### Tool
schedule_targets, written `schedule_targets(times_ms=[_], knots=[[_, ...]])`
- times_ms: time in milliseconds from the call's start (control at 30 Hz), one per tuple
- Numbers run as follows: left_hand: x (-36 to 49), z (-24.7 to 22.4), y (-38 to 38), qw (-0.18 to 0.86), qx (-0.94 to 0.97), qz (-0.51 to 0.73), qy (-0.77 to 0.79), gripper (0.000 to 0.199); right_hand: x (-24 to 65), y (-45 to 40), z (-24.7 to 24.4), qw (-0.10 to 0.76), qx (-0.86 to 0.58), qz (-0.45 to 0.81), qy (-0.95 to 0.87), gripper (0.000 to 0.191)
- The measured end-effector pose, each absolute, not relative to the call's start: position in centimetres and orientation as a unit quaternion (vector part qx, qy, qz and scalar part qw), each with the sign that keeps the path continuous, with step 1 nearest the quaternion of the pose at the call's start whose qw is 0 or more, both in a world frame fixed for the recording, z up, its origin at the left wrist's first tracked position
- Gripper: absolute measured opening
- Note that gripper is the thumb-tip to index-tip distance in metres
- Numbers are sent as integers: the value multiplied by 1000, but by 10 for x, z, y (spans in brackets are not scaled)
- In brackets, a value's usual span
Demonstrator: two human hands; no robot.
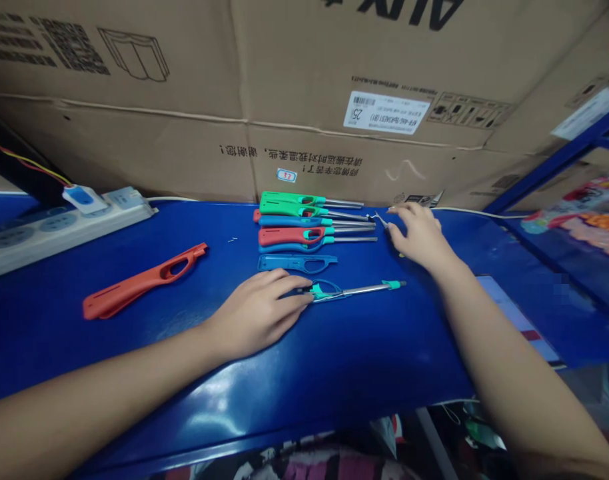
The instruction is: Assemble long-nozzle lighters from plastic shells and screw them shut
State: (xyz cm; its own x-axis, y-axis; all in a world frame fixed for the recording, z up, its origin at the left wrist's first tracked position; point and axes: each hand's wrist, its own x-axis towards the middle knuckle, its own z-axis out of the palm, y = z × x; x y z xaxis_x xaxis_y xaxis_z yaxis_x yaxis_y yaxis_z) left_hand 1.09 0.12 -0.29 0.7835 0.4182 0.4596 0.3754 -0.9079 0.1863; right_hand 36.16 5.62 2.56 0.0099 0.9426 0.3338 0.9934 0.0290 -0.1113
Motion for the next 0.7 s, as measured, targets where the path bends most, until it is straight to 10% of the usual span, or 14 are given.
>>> schedule_targets(times_ms=[700], knots=[[13,6,0,99,905,360,205,11,409,102,29,116,-873,-64,-469,38]])
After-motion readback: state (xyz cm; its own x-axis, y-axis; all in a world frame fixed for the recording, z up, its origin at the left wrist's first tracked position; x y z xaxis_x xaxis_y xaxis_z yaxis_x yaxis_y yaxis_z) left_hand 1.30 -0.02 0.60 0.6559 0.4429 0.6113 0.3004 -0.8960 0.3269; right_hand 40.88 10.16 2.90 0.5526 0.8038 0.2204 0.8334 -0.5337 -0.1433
